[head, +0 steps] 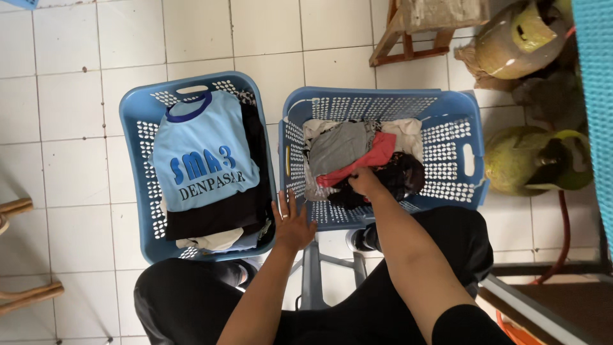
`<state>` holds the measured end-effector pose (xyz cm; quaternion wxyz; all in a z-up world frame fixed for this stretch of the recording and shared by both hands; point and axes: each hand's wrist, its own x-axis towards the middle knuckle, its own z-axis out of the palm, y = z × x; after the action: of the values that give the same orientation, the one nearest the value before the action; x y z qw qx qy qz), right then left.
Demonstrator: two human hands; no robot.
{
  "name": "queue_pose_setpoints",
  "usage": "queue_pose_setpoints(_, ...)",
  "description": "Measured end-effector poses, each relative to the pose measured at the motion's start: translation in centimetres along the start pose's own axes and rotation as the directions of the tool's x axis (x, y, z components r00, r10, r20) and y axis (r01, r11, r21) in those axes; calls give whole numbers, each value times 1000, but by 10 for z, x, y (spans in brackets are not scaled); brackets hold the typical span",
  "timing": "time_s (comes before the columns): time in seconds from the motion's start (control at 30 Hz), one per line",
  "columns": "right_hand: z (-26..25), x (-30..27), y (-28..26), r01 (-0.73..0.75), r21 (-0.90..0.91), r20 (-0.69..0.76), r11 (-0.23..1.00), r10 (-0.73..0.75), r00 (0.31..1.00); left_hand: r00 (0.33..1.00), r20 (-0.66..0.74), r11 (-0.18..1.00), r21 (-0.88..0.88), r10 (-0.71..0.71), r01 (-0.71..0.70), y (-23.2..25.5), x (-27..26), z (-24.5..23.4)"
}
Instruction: The person takes items of clothing, including shirts and pants, from one laundry basket, folds them individually by hand, and stacks them into another laundry basket.
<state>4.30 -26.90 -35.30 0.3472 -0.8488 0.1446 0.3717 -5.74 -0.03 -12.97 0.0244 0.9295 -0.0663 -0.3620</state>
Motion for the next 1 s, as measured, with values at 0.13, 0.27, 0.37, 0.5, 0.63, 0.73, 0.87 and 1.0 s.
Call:
queue_pose_setpoints(0.13, -8, -9, -30, 299, 62, -204, 952, -281, 938, 999, -27, 998, -53, 31, -32, -6, -11, 7)
queue_pose_setpoints(0.27, -21, 3, -51, 115, 210, -274, 971, -55, 960, 994, -79, 991, -106, 79, -87, -10, 1, 7)
queue_pose_setpoints(0.37, -7, 11, -40, 66, 258, -258, 964, 3, 966, 994, -76, 986, -136, 84, -94, -10, -11, 10)
queue_pose_setpoints(0.5, 14, 56, -2, 27, 302, -181, 953, 29, 983, 998, 6, 990, -123, 67, -66, -6, -15, -8)
queue_pose_setpoints(0.63, 7, 40, -16, 19, 350, -248, 937, 73, 966, 997, 48, 992, -110, 60, -55, -6, -10, -7)
queue_pose_setpoints(0.73, 10, 28, -24, 27, 371, -257, 928, 75, 963, 995, 85, 995, -94, 47, -39, -9, -7, -2)
queue_pose_setpoints(0.87, 14, -3, -55, -54, 492, -185, 869, 165, 969, 997, 57, 995, -87, 45, -40, -9, -3, 1)
queue_pose_setpoints(1.0, 16, -65, -90, -228, 261, 137, 938, 197, 971, 999, -13, 994, -98, 48, -49, -13, 5, 18)
